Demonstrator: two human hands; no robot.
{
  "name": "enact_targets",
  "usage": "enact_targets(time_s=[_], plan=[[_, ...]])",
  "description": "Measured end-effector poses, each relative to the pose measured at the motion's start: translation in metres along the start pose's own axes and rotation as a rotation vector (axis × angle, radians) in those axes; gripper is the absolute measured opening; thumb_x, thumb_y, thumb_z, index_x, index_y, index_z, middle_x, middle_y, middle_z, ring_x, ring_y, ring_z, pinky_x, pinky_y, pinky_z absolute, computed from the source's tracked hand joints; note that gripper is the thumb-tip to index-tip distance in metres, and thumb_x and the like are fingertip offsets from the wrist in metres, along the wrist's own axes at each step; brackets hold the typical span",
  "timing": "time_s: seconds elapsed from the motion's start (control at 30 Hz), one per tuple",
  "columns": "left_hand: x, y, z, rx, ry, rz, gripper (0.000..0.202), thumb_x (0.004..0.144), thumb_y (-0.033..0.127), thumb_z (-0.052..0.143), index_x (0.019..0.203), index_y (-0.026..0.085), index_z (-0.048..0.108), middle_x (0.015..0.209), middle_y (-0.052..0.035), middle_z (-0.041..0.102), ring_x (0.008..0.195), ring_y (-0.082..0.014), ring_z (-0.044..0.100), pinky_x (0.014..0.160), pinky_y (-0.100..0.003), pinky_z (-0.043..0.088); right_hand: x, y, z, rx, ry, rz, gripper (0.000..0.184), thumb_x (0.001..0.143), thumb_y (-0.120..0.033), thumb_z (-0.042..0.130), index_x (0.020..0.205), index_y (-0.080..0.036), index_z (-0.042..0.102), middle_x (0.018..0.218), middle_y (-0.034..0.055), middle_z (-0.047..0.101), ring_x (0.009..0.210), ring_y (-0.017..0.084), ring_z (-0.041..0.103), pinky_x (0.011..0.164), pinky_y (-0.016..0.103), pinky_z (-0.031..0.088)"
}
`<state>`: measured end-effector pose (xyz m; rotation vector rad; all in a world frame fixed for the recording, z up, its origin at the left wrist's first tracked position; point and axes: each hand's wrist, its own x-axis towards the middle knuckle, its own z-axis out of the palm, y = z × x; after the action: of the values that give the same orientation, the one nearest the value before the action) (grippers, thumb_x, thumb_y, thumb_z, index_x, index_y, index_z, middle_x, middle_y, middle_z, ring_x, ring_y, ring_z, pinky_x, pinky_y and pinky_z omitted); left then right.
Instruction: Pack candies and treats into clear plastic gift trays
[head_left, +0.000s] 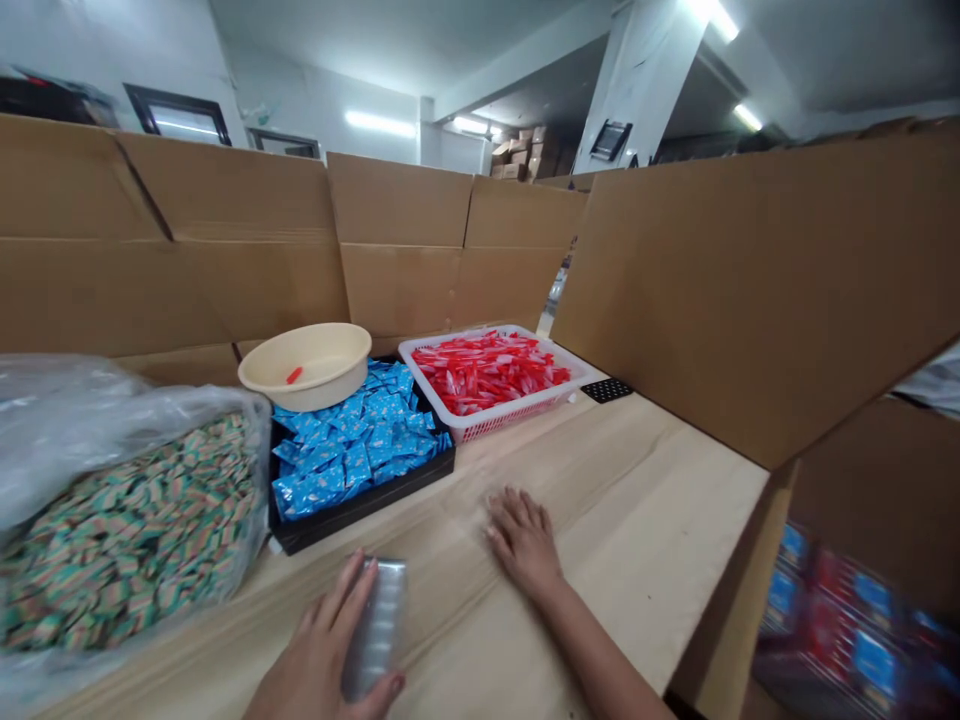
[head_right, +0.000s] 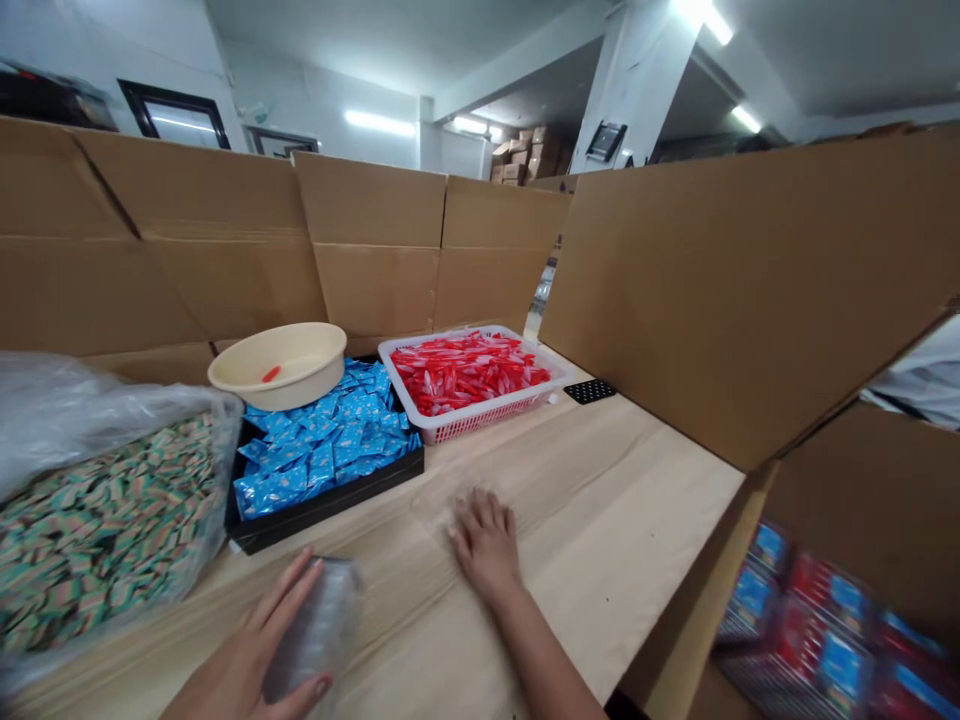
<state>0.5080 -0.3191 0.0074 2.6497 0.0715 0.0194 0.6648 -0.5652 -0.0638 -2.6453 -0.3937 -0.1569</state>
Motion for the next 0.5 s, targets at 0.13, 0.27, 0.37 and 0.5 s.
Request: enact_targets(time_s=[0.13, 0.27, 0.37, 0.5], plan=[[0.002, -0.003, 0.0, 0.018, -0.026, -0.042, 0.074, 0.063, 0.046, 0.054, 0.13, 0.025, 0.029, 0.139, -0.0018, 0.018, 0.123, -0.0268, 0.029, 0.098, -0.038, 0.031, 0.011, -0.007, 0.009, -0.12, 0.07, 0.089, 0.047, 0.077, -0.043, 0.044, 0.119, -0.023, 0.047, 0.13, 0.0117, 0.037, 0.121, 0.033, 0.023, 0.095, 0.052, 0.009], [0.006, 0.008, 0.0, 0.036, -0.102, -0.072, 0.079, 0.063, 0.048, 0.055, 0.13, 0.018, 0.029, 0.14, -0.0065, 0.016, 0.124, -0.0273, 0.026, 0.1, -0.038, 0.028, 0.003, -0.036, 0.003, 0.276, 0.157, 0.157, 0.046, 0.071, -0.047, 0.049, 0.106, -0.018, 0.054, 0.114, 0.0162, 0.049, 0.109, 0.032, 0.038, 0.089, 0.049, 0.024], [0.01, 0.019, -0.002, 0.026, -0.11, -0.08, 0.081, 0.062, 0.047, 0.057, 0.131, 0.018, 0.026, 0.141, -0.0058, 0.015, 0.124, -0.0273, 0.026, 0.1, -0.038, 0.028, -0.028, -0.087, 0.007, 0.966, -0.173, 0.174, 0.037, 0.07, -0.056, 0.046, 0.078, -0.02, 0.053, 0.067, 0.0042, 0.055, 0.063, 0.019, 0.052, 0.06, 0.032, 0.041], [0.01, 0.022, -0.006, 0.01, -0.1, -0.064, 0.082, 0.062, 0.049, 0.056, 0.131, 0.018, 0.025, 0.141, -0.0065, 0.015, 0.123, -0.0281, 0.027, 0.098, -0.039, 0.03, -0.064, -0.135, 0.017, 1.622, -0.482, 0.284, 0.035, 0.061, -0.049, 0.063, 0.062, -0.021, 0.042, 0.049, -0.0069, 0.038, 0.042, 0.007, 0.034, 0.043, 0.018, 0.027]])
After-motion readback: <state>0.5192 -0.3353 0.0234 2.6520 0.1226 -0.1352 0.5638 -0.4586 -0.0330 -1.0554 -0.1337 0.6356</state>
